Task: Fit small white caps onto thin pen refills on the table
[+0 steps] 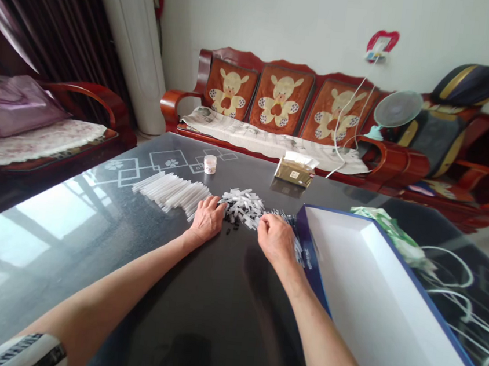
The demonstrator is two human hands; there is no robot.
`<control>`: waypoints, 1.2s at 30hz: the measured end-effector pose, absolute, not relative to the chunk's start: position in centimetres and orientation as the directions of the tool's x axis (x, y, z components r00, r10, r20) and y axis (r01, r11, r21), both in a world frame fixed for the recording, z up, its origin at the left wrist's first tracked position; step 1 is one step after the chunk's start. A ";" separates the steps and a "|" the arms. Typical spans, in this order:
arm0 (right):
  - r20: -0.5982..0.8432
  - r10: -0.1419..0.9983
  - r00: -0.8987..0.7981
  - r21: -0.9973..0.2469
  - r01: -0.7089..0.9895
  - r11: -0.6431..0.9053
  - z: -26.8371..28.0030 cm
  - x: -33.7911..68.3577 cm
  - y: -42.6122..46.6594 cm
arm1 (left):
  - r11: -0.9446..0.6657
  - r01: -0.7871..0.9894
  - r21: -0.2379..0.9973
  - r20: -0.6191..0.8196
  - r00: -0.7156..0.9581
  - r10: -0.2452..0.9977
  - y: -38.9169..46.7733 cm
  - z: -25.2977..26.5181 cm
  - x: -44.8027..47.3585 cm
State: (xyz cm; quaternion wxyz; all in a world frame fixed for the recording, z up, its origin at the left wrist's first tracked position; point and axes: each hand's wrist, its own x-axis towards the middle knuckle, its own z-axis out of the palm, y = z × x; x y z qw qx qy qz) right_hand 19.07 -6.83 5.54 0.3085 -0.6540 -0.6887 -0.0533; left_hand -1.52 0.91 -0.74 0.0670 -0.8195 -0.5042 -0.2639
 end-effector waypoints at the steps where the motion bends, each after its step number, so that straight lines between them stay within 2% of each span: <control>1: 0.515 0.856 0.034 -0.349 0.921 0.173 4.5 18.2 -6.6 | -0.464 0.872 0.156 0.476 0.345 0.809 0.9 -0.7 -1.4; 7: 0.608 0.784 0.123 -0.476 0.847 0.236 -0.7 15.4 -5.4 | -0.385 0.908 0.166 0.428 0.285 0.857 0.9 -0.5 -1.2; 13: 0.605 0.770 0.201 -0.540 0.815 0.212 -2.4 15.6 -4.4 | -0.362 0.914 0.182 0.444 0.252 0.860 0.9 -0.8 -1.2; 21: 0.583 0.786 0.206 -0.555 0.807 0.201 -2.3 15.5 -4.4 | -0.507 0.822 0.261 0.454 0.359 0.815 2.6 0.5 -3.8; 23: 0.575 0.791 0.211 -0.559 0.807 0.191 -2.2 15.5 -4.5 | -0.514 0.825 0.236 0.407 0.396 0.823 2.9 1.0 -4.9; 28: 0.553 0.808 0.205 -0.557 0.812 0.176 -2.0 15.4 -4.6 | -0.501 0.858 0.117 0.187 0.476 0.859 2.6 2.0 -6.3; 31: 0.552 0.808 0.205 -0.553 0.815 0.171 -1.9 15.3 -4.7 | -0.520 0.851 0.074 0.131 0.509 0.851 2.4 2.2 -6.2; 34: 0.553 0.807 0.207 -0.551 0.818 0.168 -1.9 15.3 -4.6 | -0.499 0.863 0.083 0.123 0.488 0.864 2.6 2.1 -5.9; 36: 0.551 0.809 0.206 -0.552 0.817 0.168 -1.9 15.3 -4.6 | -0.477 0.866 0.149 0.139 0.459 0.878 2.9 2.0 -5.7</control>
